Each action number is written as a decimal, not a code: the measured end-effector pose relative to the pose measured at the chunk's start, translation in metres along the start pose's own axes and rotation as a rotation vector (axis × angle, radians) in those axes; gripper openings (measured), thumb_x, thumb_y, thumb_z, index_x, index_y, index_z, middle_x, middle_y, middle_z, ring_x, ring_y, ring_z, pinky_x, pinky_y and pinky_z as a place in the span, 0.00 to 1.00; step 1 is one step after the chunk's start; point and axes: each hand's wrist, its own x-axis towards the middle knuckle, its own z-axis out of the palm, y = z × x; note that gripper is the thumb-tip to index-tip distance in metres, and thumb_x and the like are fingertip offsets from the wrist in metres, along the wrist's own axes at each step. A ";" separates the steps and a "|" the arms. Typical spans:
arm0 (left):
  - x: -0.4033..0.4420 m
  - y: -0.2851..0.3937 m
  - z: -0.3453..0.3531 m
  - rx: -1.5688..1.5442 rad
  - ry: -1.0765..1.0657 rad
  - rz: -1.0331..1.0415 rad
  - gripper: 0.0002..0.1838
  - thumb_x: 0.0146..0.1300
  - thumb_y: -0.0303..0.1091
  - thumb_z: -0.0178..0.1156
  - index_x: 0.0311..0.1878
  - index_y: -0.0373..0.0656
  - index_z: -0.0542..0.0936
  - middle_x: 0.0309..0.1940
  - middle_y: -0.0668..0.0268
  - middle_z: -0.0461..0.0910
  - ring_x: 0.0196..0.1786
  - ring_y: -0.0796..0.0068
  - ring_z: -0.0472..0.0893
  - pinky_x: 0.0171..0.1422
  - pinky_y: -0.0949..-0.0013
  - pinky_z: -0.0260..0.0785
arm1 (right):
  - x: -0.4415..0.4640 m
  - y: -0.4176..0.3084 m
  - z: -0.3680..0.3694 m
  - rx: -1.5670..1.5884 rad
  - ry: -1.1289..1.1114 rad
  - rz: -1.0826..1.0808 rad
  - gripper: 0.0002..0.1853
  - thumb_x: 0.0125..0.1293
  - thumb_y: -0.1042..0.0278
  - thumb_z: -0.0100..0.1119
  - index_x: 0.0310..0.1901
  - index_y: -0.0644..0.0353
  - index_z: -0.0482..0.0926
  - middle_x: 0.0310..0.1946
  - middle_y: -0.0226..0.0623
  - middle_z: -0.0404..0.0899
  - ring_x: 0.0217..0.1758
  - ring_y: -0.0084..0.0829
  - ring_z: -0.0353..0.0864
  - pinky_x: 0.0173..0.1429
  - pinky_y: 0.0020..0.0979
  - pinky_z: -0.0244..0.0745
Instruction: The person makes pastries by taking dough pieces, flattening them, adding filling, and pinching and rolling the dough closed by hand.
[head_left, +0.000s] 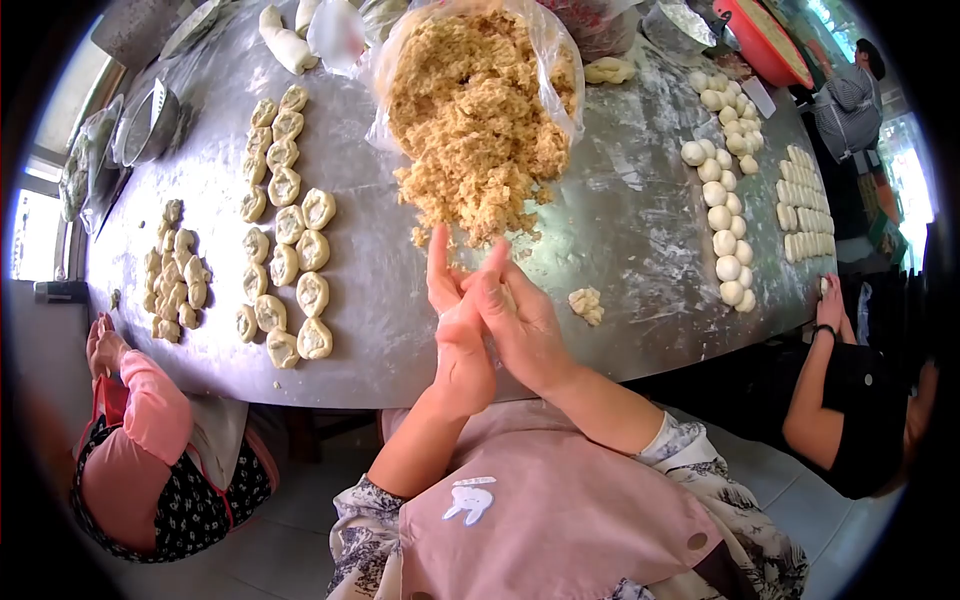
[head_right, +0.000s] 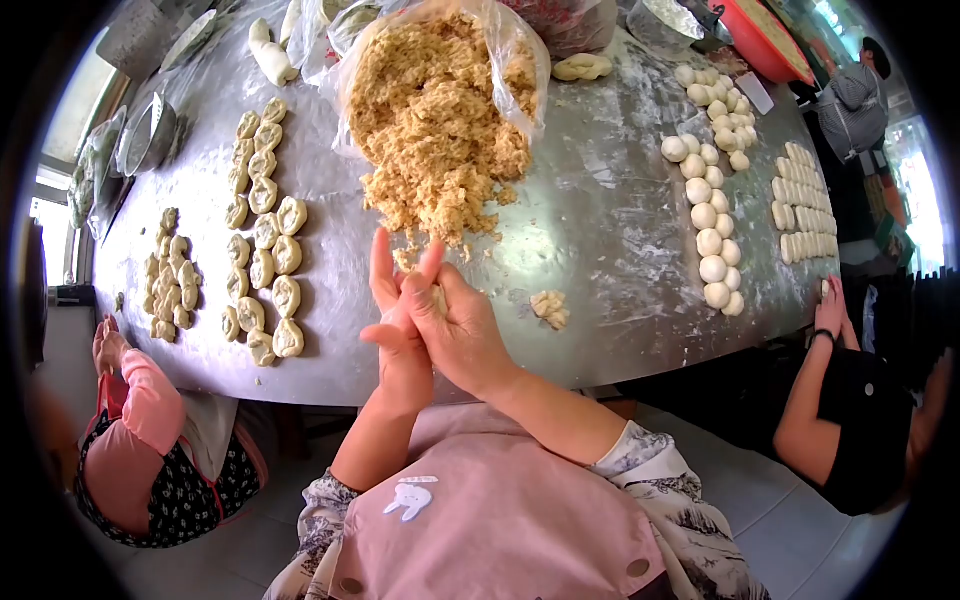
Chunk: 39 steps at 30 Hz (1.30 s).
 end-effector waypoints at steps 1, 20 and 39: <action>-0.002 0.003 0.002 0.006 -0.007 -0.001 0.46 0.70 0.69 0.23 0.71 0.35 0.62 0.71 0.47 0.56 0.76 0.57 0.44 0.74 0.58 0.50 | 0.001 -0.002 -0.003 -0.084 0.022 -0.039 0.18 0.76 0.56 0.49 0.48 0.67 0.75 0.39 0.42 0.83 0.41 0.27 0.82 0.45 0.29 0.76; -0.014 0.002 -0.013 0.123 -0.603 0.018 0.46 0.45 0.29 0.66 0.68 0.29 0.55 0.62 0.42 0.61 0.63 0.45 0.66 0.65 0.54 0.63 | 0.015 0.013 -0.021 -0.555 -0.029 -0.244 0.44 0.72 0.37 0.41 0.70 0.76 0.53 0.73 0.70 0.42 0.79 0.62 0.37 0.79 0.51 0.35; -0.002 -0.010 -0.008 0.410 -0.149 -0.120 0.07 0.52 0.28 0.64 0.33 0.37 0.78 0.30 0.55 0.80 0.34 0.53 0.80 0.37 0.59 0.73 | -0.012 0.011 -0.019 -0.534 0.036 -0.509 0.16 0.65 0.70 0.62 0.53 0.64 0.76 0.54 0.46 0.77 0.60 0.47 0.74 0.62 0.39 0.72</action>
